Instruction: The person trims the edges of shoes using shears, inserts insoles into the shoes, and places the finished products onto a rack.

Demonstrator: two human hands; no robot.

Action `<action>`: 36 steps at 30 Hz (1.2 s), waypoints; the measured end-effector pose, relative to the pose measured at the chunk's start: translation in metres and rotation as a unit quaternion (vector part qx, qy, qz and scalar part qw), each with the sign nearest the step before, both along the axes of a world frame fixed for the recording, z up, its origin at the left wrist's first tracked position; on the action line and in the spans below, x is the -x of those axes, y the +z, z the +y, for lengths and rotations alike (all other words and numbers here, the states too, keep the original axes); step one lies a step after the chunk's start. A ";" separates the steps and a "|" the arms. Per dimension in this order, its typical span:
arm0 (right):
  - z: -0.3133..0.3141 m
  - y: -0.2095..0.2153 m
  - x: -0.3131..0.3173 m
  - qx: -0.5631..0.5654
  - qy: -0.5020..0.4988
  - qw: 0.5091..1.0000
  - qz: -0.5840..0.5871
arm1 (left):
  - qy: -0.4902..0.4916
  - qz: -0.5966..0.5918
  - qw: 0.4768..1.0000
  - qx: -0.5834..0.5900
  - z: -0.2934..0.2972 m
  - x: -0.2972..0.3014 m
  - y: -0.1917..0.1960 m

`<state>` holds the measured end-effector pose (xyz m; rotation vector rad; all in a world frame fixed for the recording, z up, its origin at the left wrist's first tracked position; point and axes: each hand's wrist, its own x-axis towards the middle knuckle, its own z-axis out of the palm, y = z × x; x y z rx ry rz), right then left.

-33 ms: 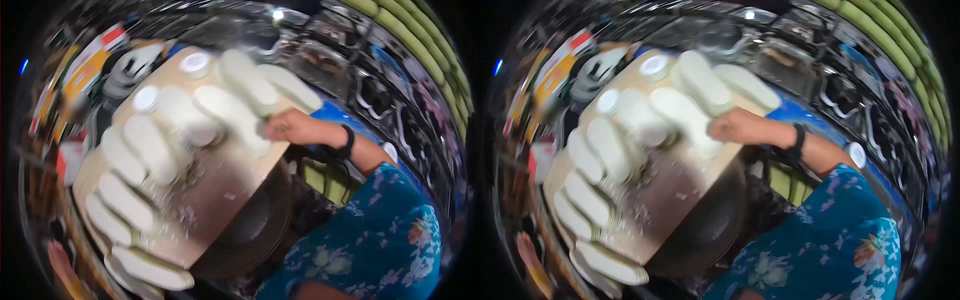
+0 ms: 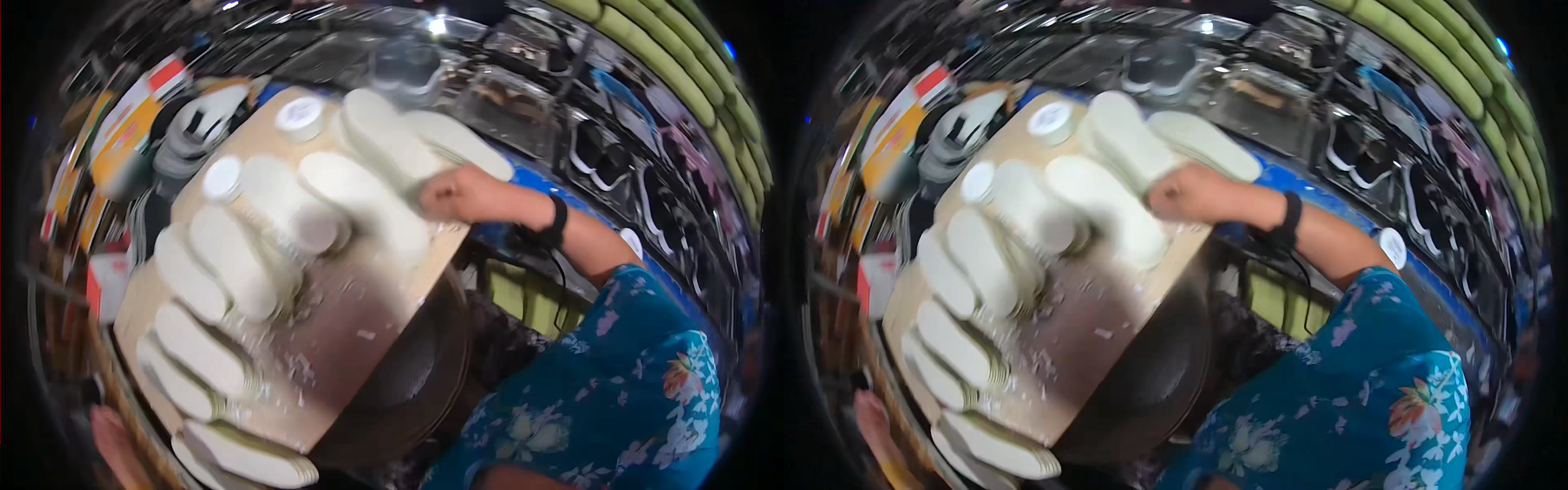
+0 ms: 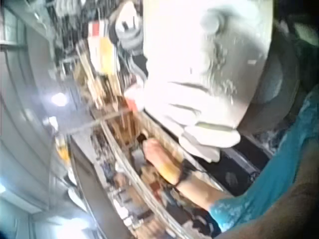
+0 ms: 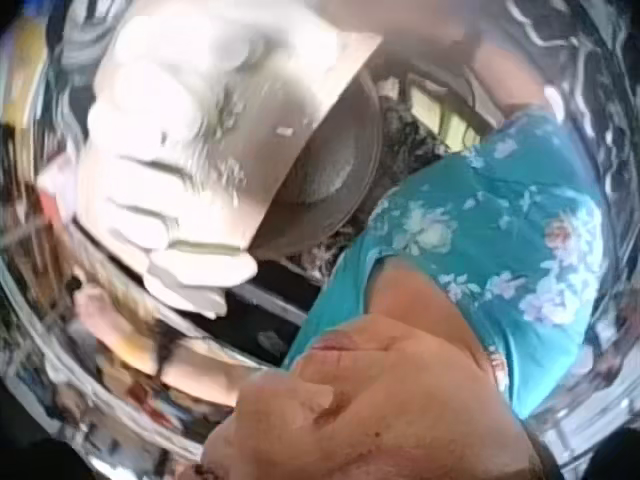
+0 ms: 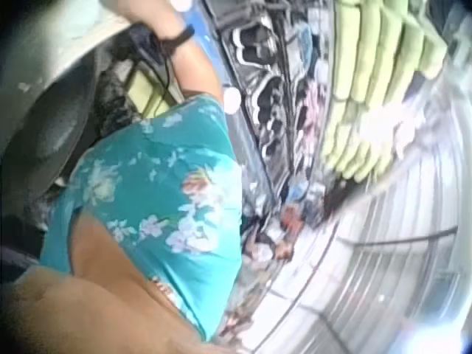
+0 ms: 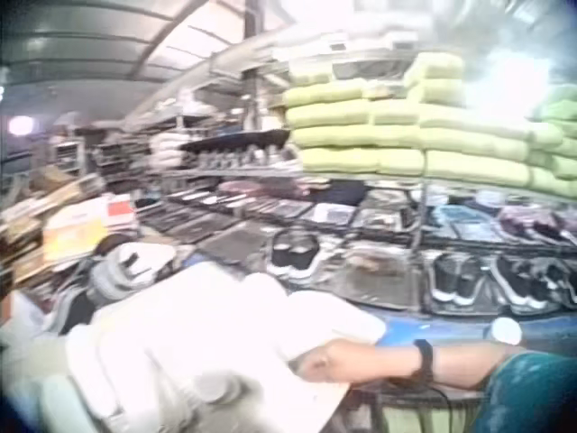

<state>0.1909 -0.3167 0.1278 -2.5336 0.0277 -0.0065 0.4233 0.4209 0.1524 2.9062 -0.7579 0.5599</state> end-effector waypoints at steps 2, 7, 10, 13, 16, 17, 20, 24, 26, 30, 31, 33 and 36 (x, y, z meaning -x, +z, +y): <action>-0.070 -0.020 -0.037 0.074 -0.133 0.985 -0.077 | -0.027 0.230 0.958 0.172 -0.210 0.102 -0.014; -0.218 -0.030 -0.151 0.110 -0.311 0.938 -0.107 | -0.146 0.541 0.806 0.189 -0.374 0.292 -0.078; -0.254 -0.040 -0.223 -0.013 -0.346 0.936 -0.065 | -0.119 0.453 0.873 0.135 -0.406 0.327 -0.152; -0.343 -0.068 -0.273 0.218 -0.028 0.969 -0.116 | -0.143 0.431 0.886 0.093 -0.391 0.344 -0.207; -0.279 -0.058 -0.281 0.081 -0.267 0.959 -0.050 | -0.104 0.402 0.909 0.031 -0.363 0.372 -0.218; -0.288 -0.054 -0.269 0.080 -0.282 0.956 -0.029 | -0.110 0.390 0.914 0.013 -0.351 0.378 -0.221; -0.286 -0.032 -0.234 0.058 -0.294 0.949 -0.094 | -0.107 0.347 0.932 -0.015 -0.350 0.388 -0.213; -0.236 0.045 -0.118 -0.255 -0.249 0.919 -0.166 | -0.002 0.460 0.881 -0.111 -0.396 0.367 -0.175; -0.176 0.062 -0.046 -0.194 -0.287 0.905 -0.248 | -0.004 0.433 0.898 -0.081 -0.399 0.368 -0.172; -0.051 0.049 0.080 0.001 -0.022 0.895 -0.445 | -0.096 0.422 0.831 0.350 -0.408 0.344 -0.175; -0.011 0.044 0.101 0.174 0.032 0.866 -0.467 | -0.031 0.437 0.788 0.433 -0.420 0.345 -0.145; 0.046 0.028 0.149 0.228 0.145 0.870 -0.412 | 0.000 0.445 0.657 0.608 -0.431 0.348 -0.090; 0.137 -0.028 0.180 0.018 0.254 0.866 -0.430 | -0.005 0.435 0.519 0.736 -0.415 0.365 -0.055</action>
